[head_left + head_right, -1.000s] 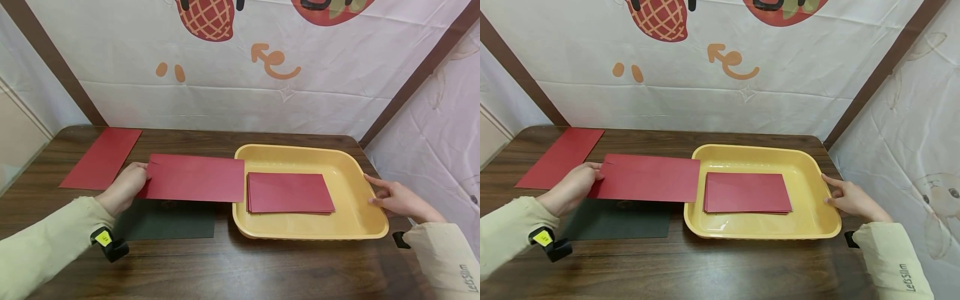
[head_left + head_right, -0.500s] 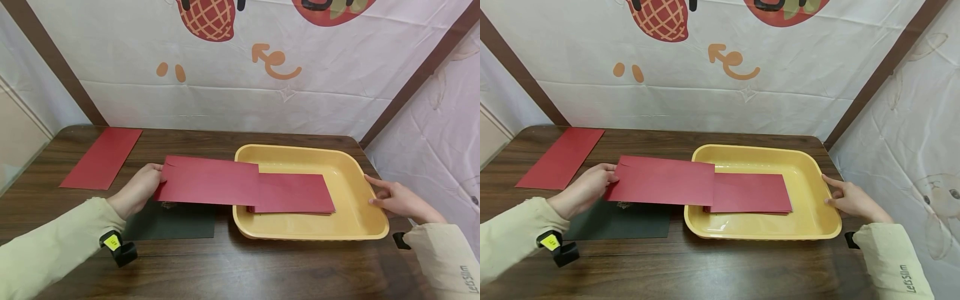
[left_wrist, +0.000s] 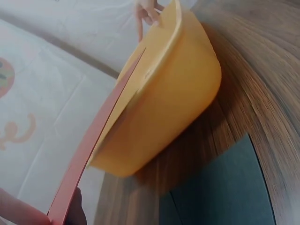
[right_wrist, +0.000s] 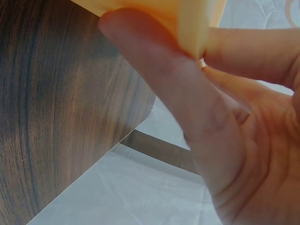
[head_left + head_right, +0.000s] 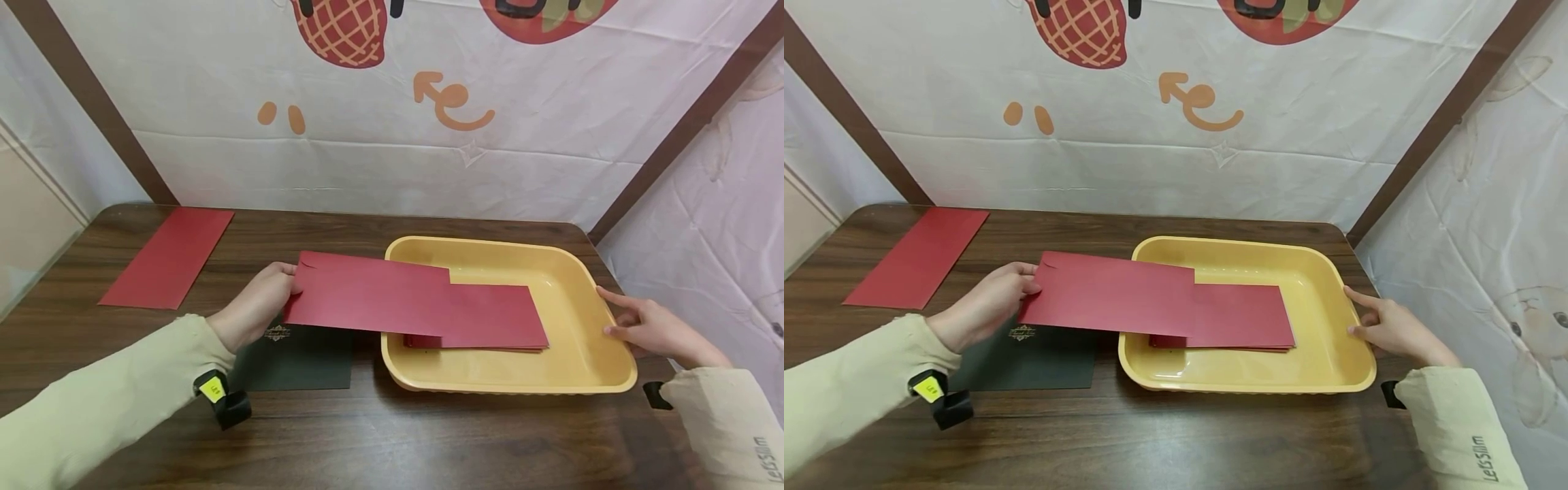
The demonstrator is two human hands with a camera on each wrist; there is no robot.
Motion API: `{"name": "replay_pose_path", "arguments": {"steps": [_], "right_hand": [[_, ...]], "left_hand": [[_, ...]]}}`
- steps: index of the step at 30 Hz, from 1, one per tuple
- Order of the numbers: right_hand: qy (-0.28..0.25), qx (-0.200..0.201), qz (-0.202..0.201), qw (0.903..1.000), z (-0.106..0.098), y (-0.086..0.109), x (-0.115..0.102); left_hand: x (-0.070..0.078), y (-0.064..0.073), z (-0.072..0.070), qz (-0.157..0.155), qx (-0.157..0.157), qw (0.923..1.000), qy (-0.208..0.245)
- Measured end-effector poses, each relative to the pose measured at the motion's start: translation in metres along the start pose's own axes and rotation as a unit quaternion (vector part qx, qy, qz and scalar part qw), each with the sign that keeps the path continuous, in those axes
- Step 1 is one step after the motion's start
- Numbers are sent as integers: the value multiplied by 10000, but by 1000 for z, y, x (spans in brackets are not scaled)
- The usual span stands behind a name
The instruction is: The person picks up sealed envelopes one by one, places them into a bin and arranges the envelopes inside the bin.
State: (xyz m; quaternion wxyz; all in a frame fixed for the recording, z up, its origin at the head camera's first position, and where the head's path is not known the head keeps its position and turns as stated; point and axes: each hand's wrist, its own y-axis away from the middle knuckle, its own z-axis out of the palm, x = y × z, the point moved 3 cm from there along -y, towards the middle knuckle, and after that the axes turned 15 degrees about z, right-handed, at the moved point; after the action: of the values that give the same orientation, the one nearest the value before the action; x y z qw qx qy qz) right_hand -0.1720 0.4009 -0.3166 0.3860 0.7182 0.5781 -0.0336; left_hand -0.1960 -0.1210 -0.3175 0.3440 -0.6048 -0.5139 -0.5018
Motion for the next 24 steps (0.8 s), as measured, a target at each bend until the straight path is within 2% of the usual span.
{"name": "replay_pose_path", "arguments": {"steps": [12, 18, 24], "right_hand": [[-29, -36, -31, 10000, 1, -1, 1], [-44, -26, -30, 10000, 1, -1, 1], [18, 19, -41, 10000, 0, -1, 2]], "left_hand": [[13, -12, 25, 136, -244, 9993, 259], [16, -18, 36, 203, -342, 9990, 195], [21, -26, 49, 350, -614, 9974, 150]]}}
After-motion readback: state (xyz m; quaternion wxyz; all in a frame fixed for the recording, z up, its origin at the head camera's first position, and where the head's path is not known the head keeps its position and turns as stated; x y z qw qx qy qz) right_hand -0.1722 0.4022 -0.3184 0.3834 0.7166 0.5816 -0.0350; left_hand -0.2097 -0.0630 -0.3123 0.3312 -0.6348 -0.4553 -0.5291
